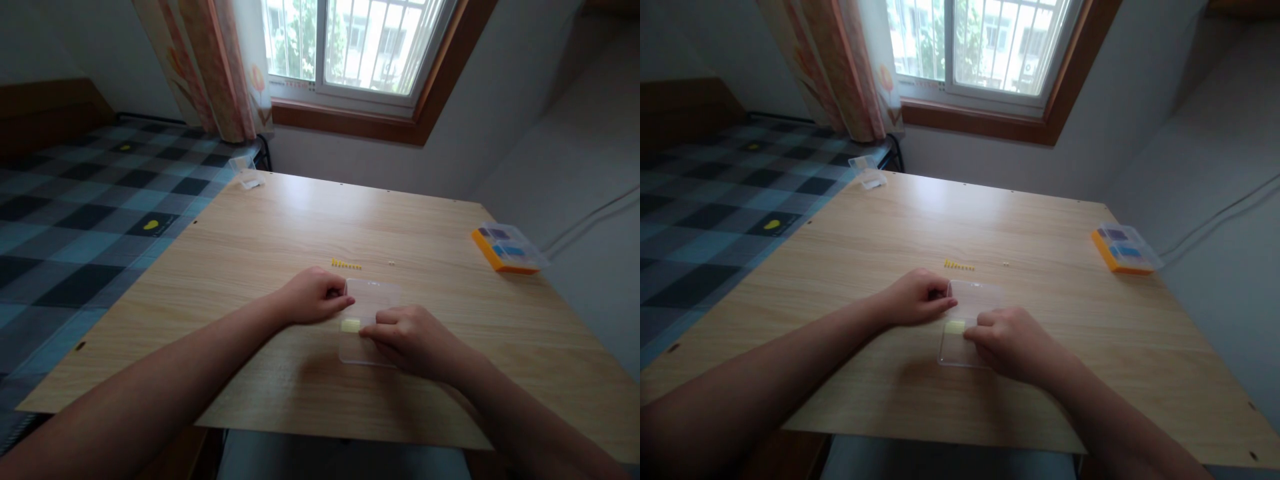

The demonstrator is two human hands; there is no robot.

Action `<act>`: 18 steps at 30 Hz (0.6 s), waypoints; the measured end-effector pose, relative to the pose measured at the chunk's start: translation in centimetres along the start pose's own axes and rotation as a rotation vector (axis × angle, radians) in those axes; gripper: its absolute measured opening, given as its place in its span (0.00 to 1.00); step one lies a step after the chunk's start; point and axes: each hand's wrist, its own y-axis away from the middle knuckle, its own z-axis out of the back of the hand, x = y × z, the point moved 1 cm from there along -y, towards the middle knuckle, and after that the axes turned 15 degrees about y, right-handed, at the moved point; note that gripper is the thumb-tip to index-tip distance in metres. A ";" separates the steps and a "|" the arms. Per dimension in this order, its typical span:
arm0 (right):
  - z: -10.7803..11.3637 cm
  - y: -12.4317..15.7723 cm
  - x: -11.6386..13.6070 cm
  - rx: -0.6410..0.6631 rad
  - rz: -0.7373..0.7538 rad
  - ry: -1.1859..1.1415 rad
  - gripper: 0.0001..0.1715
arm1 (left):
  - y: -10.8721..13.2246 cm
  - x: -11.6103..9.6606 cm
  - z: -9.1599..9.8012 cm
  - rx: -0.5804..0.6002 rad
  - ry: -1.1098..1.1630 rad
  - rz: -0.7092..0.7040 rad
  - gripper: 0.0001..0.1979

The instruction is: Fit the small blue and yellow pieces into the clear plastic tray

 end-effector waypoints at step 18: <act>-1.4 1.2 -9.2 -0.631 -0.628 -0.121 0.13 | 0.0 0.1 0.2 0.006 0.003 0.018 0.15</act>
